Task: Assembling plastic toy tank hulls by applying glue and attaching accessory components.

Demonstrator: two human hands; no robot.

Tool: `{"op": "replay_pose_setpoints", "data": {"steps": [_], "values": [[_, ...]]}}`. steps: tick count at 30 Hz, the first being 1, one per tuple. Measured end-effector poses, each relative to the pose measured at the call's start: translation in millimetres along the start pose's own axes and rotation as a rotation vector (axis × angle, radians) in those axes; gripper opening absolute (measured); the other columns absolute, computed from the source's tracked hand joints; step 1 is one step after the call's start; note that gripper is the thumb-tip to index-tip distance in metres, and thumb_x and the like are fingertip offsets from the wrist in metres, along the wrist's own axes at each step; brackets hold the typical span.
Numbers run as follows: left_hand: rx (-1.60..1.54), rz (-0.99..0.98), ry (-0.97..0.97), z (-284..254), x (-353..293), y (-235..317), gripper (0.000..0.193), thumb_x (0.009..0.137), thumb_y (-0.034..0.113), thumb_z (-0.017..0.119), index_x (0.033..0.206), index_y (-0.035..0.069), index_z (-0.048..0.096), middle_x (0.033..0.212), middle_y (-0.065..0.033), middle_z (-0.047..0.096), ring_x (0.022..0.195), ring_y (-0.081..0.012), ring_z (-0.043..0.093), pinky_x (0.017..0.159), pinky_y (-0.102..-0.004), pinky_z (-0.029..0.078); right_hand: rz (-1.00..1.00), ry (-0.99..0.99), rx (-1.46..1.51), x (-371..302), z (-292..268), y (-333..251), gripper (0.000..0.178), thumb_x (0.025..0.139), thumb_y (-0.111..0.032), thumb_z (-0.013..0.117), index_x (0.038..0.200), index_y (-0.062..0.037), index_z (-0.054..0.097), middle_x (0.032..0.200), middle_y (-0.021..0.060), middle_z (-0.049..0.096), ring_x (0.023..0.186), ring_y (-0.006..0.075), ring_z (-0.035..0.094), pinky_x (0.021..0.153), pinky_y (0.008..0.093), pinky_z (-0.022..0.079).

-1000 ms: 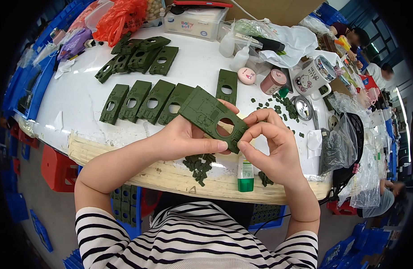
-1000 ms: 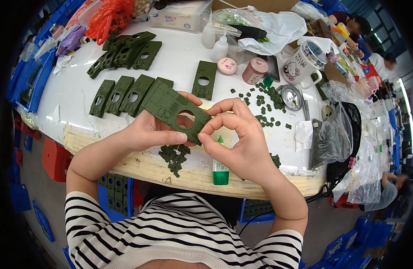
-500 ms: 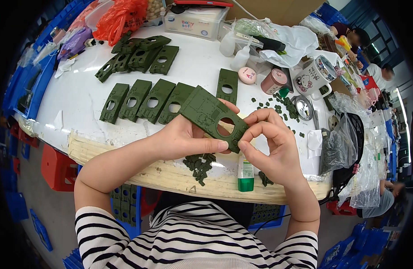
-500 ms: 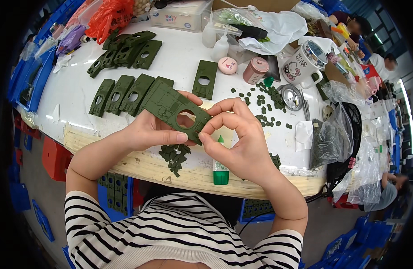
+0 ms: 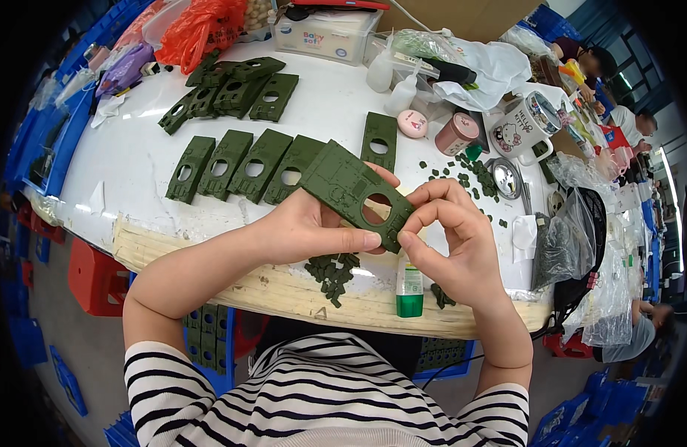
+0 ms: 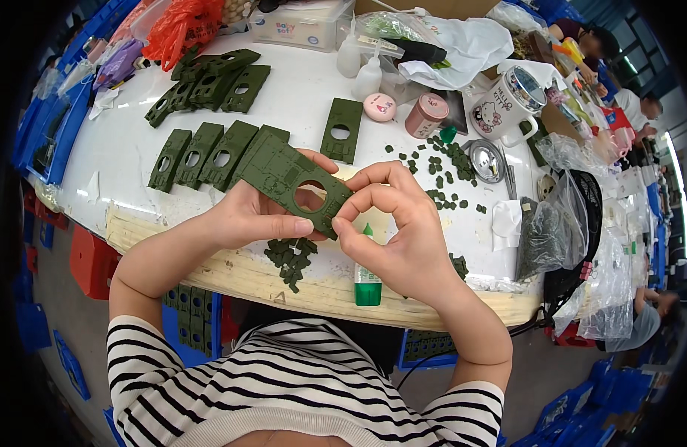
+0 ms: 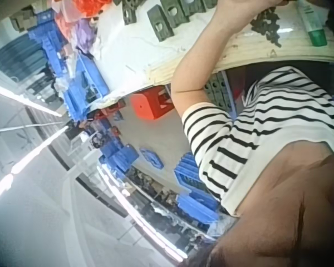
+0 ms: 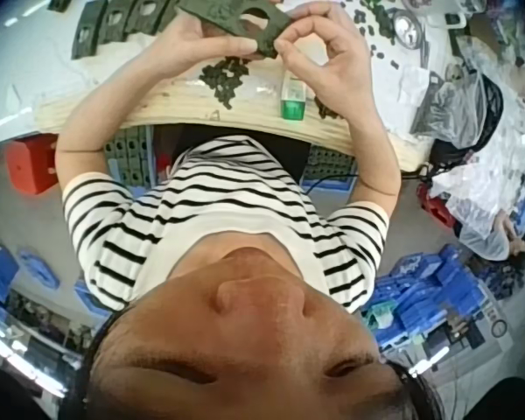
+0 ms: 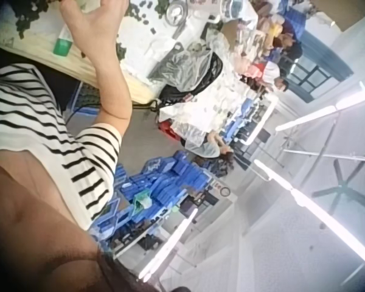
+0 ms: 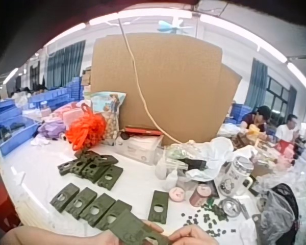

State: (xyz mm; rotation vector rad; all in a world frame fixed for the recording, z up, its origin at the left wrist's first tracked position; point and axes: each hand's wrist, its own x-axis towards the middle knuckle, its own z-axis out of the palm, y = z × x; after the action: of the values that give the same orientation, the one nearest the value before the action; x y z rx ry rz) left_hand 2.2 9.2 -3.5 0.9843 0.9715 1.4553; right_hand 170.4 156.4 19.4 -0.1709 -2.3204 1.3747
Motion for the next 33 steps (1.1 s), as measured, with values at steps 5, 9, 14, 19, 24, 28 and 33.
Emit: {"op": "replay_pose_setpoints", "data": {"steps": [5, 9, 14, 19, 24, 28, 33], "values": [[0.009, -0.011, -0.010, 0.8, 2.3, 1.2, 0.064, 0.084, 0.008, 0.070, 0.137, 0.002, 0.035, 0.126, -0.0144, 0.053, 0.114, -0.0231, 0.057, 0.091, -0.0413, 0.056, 0.010, 0.001, 0.000, -0.8, -2.1, -0.4, 0.010, 0.072, -0.008, 0.072, 0.077, -0.0041, 0.065, 0.101, 0.0085, 0.058, 0.096, 0.0208, 0.057, 0.085, 0.0327, 0.043], [0.001, 0.000, -0.001, -0.9, 0.2, -1.4, 0.064, 0.084, 0.007, 0.070, 0.137, 0.002, 0.035, 0.127, -0.0146, 0.052, 0.115, -0.0236, 0.057, 0.091, -0.0415, 0.056, -0.001, -0.007, -0.003, 0.1, -0.3, 0.3, 0.010, 0.072, -0.008, 0.073, 0.078, -0.0040, 0.065, 0.100, 0.0088, 0.058, 0.096, 0.0209, 0.057, 0.085, 0.0329, 0.043], [0.009, 0.004, -0.003, -1.1, 0.4, -1.0, 0.064, 0.084, 0.006, 0.069, 0.137, 0.002, 0.035, 0.127, -0.0146, 0.052, 0.115, -0.0234, 0.056, 0.090, -0.0412, 0.056, -0.008, -0.001, -0.016, 0.2, -0.2, -0.7, 0.010, 0.072, -0.008, 0.073, 0.078, -0.0037, 0.065, 0.101, 0.0094, 0.058, 0.097, 0.0212, 0.057, 0.085, 0.0332, 0.044], [0.012, 0.007, -0.006, -1.3, 0.9, -1.1, 0.064, 0.084, 0.005, 0.069, 0.137, 0.002, 0.035, 0.127, -0.0146, 0.052, 0.114, -0.0228, 0.057, 0.091, -0.0404, 0.056, -0.031, 0.016, -0.044, -0.1, 0.5, -1.1, 0.011, 0.072, -0.008, 0.073, 0.078, -0.0036, 0.065, 0.100, 0.0096, 0.058, 0.097, 0.0217, 0.057, 0.084, 0.0332, 0.044], [-0.019, 0.018, 0.018, 1.7, 0.8, 0.7, 0.062, 0.083, 0.008, 0.072, 0.134, 0.001, 0.039, 0.120, -0.0108, 0.059, 0.110, -0.0169, 0.058, 0.090, -0.0338, 0.053, -0.054, 0.023, -0.085, -0.1, 0.7, -3.2, 0.012, 0.072, -0.008, 0.074, 0.079, -0.0038, 0.065, 0.099, 0.0096, 0.059, 0.095, 0.0220, 0.057, 0.082, 0.0325, 0.045], [-0.014, 0.021, 0.018, 1.5, 0.5, 0.4, 0.061, 0.083, 0.008, 0.072, 0.134, 0.002, 0.039, 0.121, -0.0101, 0.058, 0.111, -0.0164, 0.058, 0.091, -0.0338, 0.053, -0.073, 0.034, -0.101, -0.2, 1.6, -3.3, 0.012, 0.071, -0.007, 0.074, 0.078, -0.0039, 0.064, 0.098, 0.0098, 0.058, 0.092, 0.0220, 0.057, 0.080, 0.0321, 0.045], [0.036, 0.027, 0.003, -0.9, 0.5, -1.5, 0.063, 0.084, 0.007, 0.070, 0.136, 0.001, 0.036, 0.125, -0.0139, 0.053, 0.112, -0.0211, 0.058, 0.092, -0.0381, 0.055, -0.102, 0.059, -0.123, -0.6, 3.5, -3.1, 0.013, 0.071, -0.006, 0.074, 0.078, -0.0040, 0.063, 0.098, 0.0102, 0.058, 0.091, 0.0220, 0.057, 0.078, 0.0319, 0.045]]}}
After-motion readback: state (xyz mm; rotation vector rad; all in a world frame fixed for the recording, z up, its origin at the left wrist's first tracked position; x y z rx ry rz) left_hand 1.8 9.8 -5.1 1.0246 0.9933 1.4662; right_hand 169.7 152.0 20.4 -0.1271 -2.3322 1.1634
